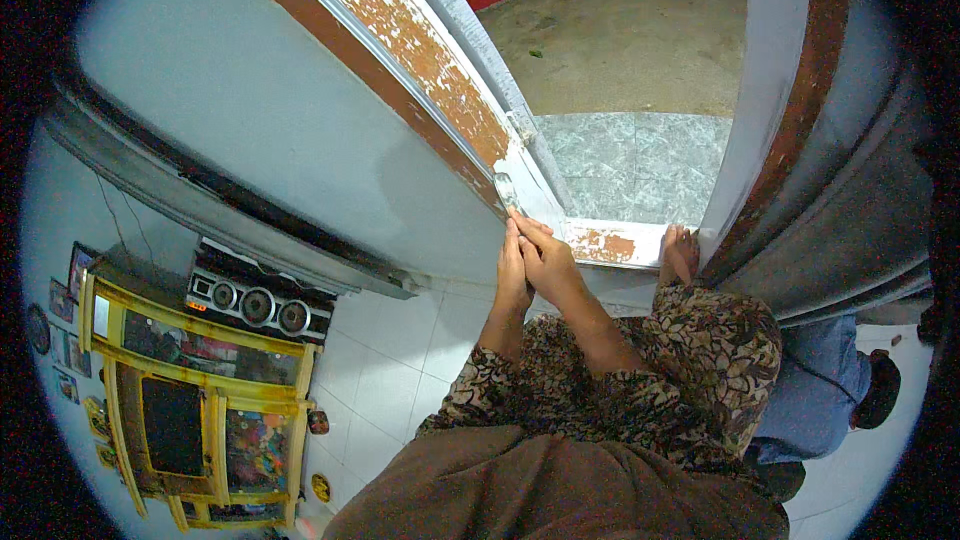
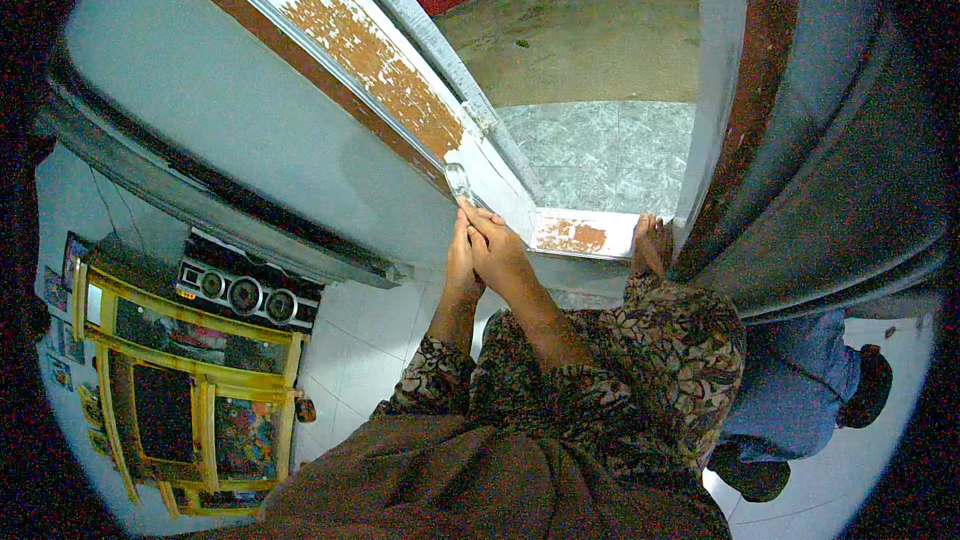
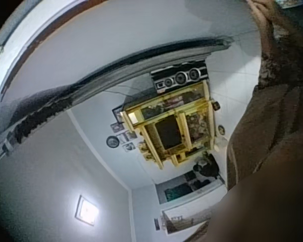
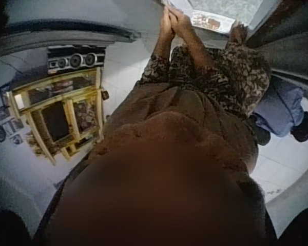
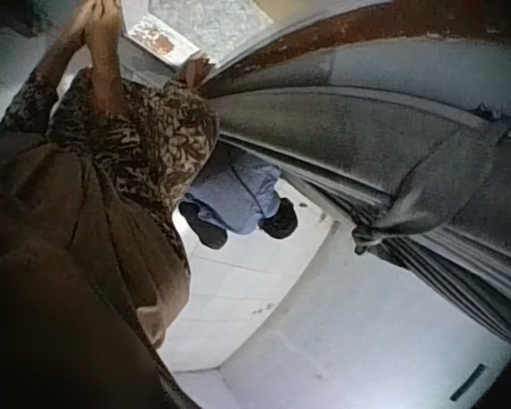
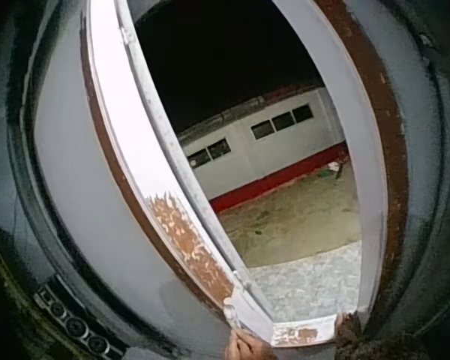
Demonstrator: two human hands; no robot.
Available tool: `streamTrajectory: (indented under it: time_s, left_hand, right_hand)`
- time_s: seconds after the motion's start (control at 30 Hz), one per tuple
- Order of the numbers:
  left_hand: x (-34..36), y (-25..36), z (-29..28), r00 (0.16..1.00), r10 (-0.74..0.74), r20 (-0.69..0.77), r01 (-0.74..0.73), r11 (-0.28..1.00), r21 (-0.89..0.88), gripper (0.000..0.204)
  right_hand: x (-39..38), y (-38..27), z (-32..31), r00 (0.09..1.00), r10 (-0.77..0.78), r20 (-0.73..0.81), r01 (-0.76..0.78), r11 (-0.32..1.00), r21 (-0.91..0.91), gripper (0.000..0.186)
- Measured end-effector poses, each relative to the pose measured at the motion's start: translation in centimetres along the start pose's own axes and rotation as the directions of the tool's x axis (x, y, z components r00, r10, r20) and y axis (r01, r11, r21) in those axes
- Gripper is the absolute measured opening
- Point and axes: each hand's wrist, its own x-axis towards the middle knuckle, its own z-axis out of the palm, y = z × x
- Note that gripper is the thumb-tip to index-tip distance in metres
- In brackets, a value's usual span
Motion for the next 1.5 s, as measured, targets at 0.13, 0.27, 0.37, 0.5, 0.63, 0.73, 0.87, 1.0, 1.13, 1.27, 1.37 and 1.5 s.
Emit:
streamTrajectory:
  time_s: [0.13,0.27,0.37,0.5,0.63,0.73,0.87,1.0,1.13,1.27,1.37,1.5]
  left_hand:
    - [1.1,-0.9,0.1,0.993,0.110,0.033,-0.112,0.992,0.054,0.051]
    - [2.3,0.4,0.6,0.995,0.077,-0.055,-0.075,0.996,0.039,0.050]
    - [2.7,1.2,0.6,0.997,0.052,-0.065,-0.046,0.995,0.092,0.049]
    - [1.9,-0.1,-0.1,0.999,0.019,-0.028,-0.015,0.990,0.140,0.049]
    - [1.5,-2.2,-0.2,0.999,0.018,0.034,-0.017,1.000,-0.018,0.051]
    - [2.0,-2.9,0.3,0.999,0.025,0.042,-0.022,0.996,-0.084,0.052]
    - [2.6,-2.7,0.7,0.998,0.056,0.036,-0.054,0.997,-0.063,0.056]
    - [2.7,-2.9,0.8,0.997,0.082,0.011,-0.081,0.995,-0.053,0.056]
    - [2.7,-3.4,0.8,0.997,0.073,-0.005,-0.073,0.995,-0.065,0.054]
    - [2.9,-3.5,0.9,0.997,0.077,0.024,-0.076,0.996,-0.052,0.057]
    - [3.1,-3.6,1.2,0.997,0.022,-0.076,-0.032,0.991,-0.129,0.057]
    - [3.7,-3.8,1.7,0.997,0.064,-0.038,-0.070,0.981,-0.183,0.057]
  right_hand:
    - [0.7,0.5,-0.6,0.998,-0.048,0.034,0.046,0.998,0.048,0.045]
    - [2.3,0.2,-0.6,0.995,-0.100,0.001,0.100,0.990,0.097,0.044]
    - [2.6,0.3,0.0,0.991,-0.125,-0.055,0.130,0.985,0.111,0.043]
    - [1.5,1.8,0.5,0.993,-0.099,-0.063,0.107,0.985,0.138,0.044]
    - [0.8,3.4,-0.7,0.987,-0.160,-0.017,0.161,0.985,0.068,0.042]
    - [1.0,3.6,-1.6,0.980,-0.200,0.011,0.200,0.980,-0.005,0.041]
    - [1.6,3.4,-2.0,0.982,-0.185,0.039,0.185,0.983,0.007,0.039]
    - [1.9,3.9,-2.0,0.973,-0.225,0.040,0.225,0.974,0.004,0.039]
    - [2.0,4.5,-2.0,0.975,-0.218,0.037,0.218,0.976,0.007,0.039]
    - [2.3,4.5,-2.1,0.969,-0.241,0.047,0.243,0.969,-0.035,0.042]
    - [2.3,4.4,-2.3,0.973,-0.216,0.077,0.222,0.971,-0.083,0.043]
    - [2.4,4.5,-2.7,0.983,-0.140,0.116,0.155,0.979,-0.134,0.040]
